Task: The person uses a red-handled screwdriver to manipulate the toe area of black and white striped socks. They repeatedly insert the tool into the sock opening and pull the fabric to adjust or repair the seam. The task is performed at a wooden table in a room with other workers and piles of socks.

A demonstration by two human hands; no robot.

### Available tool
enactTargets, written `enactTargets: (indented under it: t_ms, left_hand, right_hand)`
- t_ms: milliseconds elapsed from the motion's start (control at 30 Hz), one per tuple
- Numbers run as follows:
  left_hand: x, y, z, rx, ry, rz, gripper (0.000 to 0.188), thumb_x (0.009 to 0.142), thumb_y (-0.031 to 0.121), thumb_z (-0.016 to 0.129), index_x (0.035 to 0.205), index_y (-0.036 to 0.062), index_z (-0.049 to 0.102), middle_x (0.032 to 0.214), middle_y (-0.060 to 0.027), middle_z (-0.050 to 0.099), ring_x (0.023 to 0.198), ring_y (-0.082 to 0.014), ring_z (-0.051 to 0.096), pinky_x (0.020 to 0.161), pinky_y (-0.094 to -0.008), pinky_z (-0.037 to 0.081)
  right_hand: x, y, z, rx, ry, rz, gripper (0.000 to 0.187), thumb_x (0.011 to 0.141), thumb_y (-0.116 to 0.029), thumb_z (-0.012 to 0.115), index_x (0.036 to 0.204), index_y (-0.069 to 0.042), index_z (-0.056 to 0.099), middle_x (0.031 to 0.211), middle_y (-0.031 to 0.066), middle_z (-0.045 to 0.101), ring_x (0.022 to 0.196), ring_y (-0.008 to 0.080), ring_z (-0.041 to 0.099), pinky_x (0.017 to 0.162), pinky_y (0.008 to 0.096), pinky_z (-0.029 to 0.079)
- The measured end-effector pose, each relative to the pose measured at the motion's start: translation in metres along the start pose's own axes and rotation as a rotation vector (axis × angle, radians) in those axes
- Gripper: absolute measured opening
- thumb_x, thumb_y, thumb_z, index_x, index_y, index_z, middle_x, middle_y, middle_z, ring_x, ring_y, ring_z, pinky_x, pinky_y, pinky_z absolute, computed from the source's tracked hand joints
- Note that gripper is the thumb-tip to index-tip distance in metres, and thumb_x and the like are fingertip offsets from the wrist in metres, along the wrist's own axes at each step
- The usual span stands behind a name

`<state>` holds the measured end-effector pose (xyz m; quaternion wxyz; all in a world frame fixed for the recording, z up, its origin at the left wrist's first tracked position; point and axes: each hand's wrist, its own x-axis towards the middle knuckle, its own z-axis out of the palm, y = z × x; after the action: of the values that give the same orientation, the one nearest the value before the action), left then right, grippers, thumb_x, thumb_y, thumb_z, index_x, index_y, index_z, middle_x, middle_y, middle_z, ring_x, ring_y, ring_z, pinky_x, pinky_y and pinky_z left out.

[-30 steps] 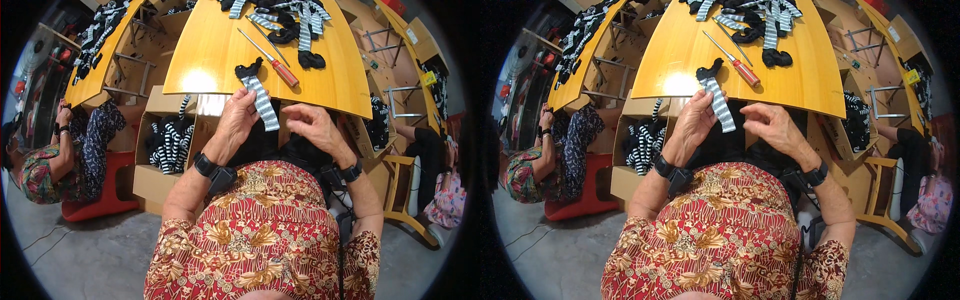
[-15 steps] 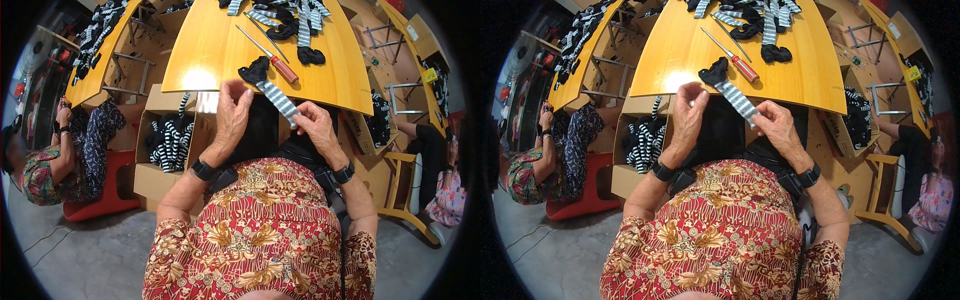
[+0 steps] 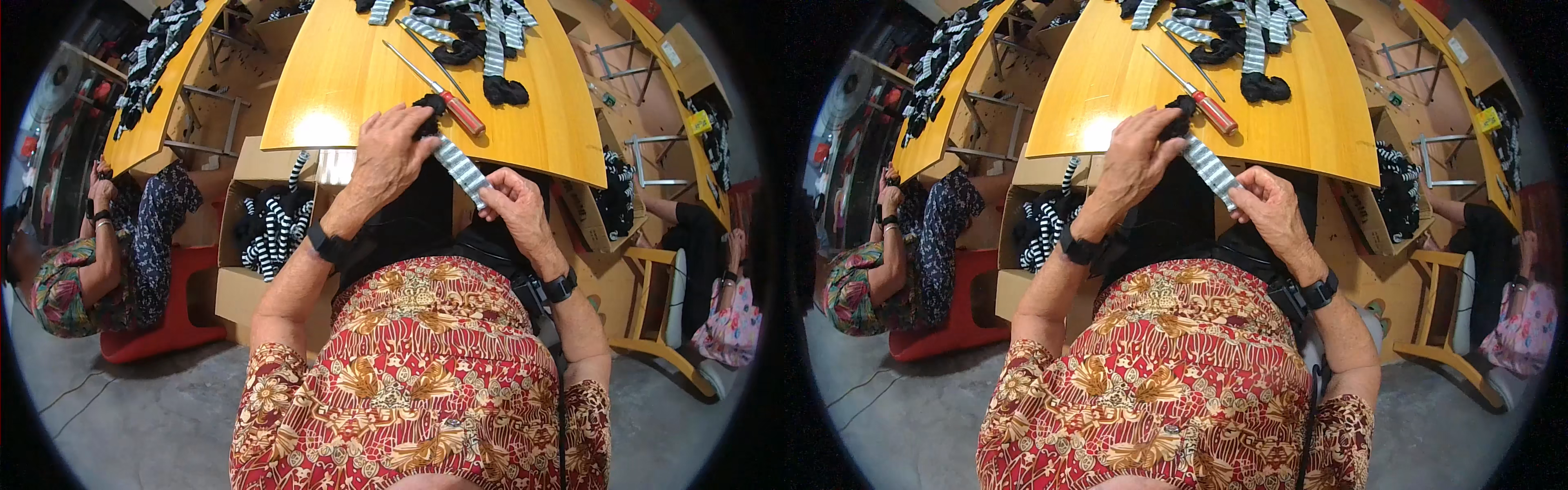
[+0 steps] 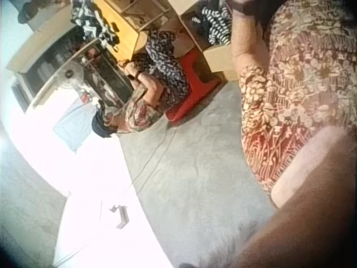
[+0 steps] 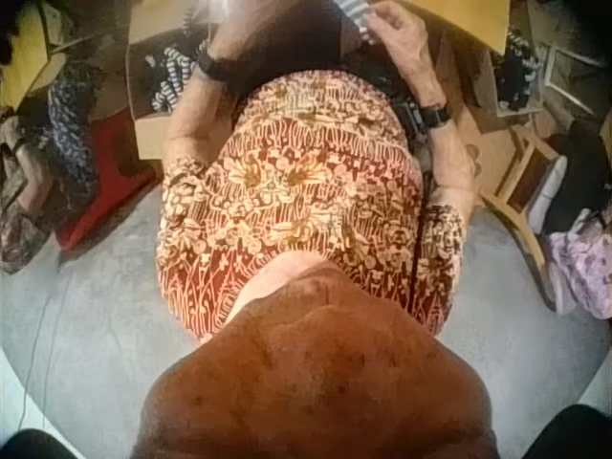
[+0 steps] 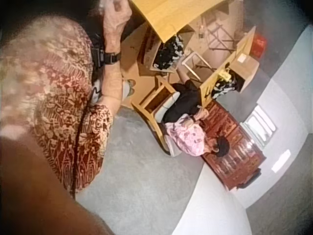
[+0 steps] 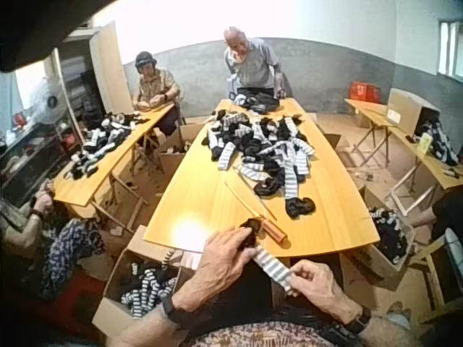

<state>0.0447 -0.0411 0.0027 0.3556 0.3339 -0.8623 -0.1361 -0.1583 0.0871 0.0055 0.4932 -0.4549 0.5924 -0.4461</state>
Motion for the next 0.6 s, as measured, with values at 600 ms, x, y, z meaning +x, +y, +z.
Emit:
enactTargets:
  t_ms: [600]
  left_hand:
    - [-0.025, 0.029, -0.029, -1.270, 0.019, -0.625, 0.031, 0.095, 0.021, 0.060, 0.117, -0.0009, 0.056, 0.105, -0.0087, 0.065, 0.093, -0.0131, 0.065, 0.082, -0.0259, 0.053]
  right_hand:
    - [0.040, -0.065, 0.055, -0.715, 0.207, -1.088, 0.021, 0.075, -0.004, 0.069, 0.094, -0.003, 0.062, 0.088, 0.0148, 0.065, 0.084, 0.0308, 0.066, 0.075, 0.0379, 0.054]
